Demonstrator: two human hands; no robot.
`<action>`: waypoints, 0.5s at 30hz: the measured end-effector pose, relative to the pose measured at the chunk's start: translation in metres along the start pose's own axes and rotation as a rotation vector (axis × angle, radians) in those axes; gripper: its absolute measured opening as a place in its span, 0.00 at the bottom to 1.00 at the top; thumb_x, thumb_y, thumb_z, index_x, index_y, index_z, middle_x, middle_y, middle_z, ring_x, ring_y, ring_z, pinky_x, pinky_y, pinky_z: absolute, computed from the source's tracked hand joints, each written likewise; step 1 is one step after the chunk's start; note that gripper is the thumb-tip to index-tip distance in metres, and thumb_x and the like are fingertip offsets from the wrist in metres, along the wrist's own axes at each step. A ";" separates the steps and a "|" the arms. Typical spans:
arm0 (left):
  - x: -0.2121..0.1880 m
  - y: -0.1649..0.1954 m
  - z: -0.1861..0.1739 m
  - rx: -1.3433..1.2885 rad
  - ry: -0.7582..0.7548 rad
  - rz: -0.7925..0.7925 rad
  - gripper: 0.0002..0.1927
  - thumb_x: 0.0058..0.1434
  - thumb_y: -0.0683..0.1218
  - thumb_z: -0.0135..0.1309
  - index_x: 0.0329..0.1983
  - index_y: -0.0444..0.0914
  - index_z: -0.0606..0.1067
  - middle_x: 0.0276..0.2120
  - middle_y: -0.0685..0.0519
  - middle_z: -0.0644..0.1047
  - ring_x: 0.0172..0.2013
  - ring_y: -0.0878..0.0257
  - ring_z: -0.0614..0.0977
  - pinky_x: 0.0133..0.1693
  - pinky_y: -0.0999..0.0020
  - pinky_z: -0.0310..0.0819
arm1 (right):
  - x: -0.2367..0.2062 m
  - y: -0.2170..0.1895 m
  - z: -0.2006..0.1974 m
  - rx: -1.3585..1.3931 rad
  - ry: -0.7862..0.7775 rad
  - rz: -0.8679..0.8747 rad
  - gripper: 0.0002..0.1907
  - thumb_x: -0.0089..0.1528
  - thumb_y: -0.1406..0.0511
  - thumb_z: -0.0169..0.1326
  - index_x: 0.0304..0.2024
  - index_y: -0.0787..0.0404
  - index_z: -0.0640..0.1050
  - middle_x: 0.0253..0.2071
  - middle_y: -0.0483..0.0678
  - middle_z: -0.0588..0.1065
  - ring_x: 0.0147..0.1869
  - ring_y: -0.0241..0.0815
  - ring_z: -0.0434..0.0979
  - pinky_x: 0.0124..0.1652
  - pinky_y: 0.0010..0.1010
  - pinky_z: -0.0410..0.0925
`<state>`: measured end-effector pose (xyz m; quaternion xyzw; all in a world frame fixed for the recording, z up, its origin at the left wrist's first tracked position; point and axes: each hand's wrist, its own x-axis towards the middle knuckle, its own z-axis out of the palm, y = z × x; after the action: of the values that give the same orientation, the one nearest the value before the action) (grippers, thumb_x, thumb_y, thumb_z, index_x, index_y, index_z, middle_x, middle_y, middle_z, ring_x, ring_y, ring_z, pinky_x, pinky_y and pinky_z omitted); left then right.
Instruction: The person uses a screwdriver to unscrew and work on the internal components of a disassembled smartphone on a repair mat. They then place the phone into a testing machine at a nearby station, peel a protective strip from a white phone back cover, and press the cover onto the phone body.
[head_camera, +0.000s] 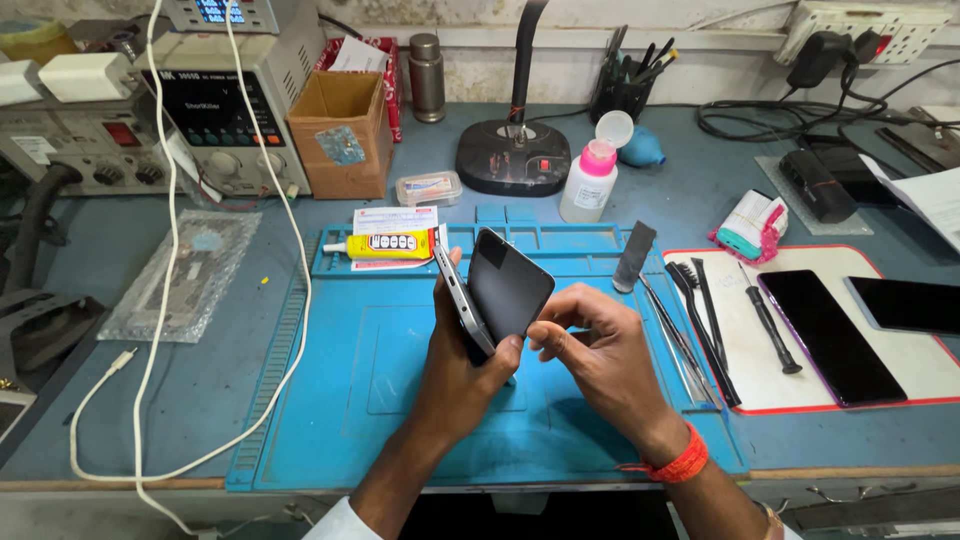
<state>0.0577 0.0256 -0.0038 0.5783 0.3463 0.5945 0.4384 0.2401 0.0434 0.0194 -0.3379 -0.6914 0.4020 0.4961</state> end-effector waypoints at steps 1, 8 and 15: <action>-0.001 0.001 0.000 0.000 0.008 -0.001 0.52 0.58 0.42 0.54 0.79 0.42 0.37 0.50 0.48 0.73 0.43 0.63 0.79 0.43 0.65 0.80 | 0.000 -0.009 0.000 -0.032 0.023 -0.028 0.12 0.64 0.63 0.61 0.43 0.65 0.78 0.41 0.47 0.75 0.40 0.35 0.79 0.36 0.24 0.76; 0.000 0.009 0.001 0.031 0.019 -0.018 0.52 0.57 0.41 0.55 0.79 0.42 0.37 0.42 0.50 0.75 0.37 0.66 0.78 0.40 0.66 0.79 | -0.009 -0.114 -0.024 0.150 0.079 -0.230 0.35 0.65 0.55 0.56 0.70 0.58 0.62 0.59 0.52 0.71 0.64 0.45 0.73 0.54 0.40 0.76; -0.002 0.009 0.001 -0.002 -0.005 -0.019 0.52 0.59 0.44 0.54 0.79 0.41 0.38 0.39 0.50 0.74 0.36 0.66 0.77 0.40 0.66 0.79 | -0.013 -0.171 -0.031 0.463 -0.064 -0.421 0.33 0.67 0.53 0.53 0.70 0.58 0.61 0.60 0.54 0.72 0.65 0.47 0.74 0.56 0.42 0.75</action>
<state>0.0578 0.0199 0.0034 0.5760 0.3500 0.5893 0.4454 0.2614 -0.0377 0.1723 -0.0525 -0.6515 0.4478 0.6102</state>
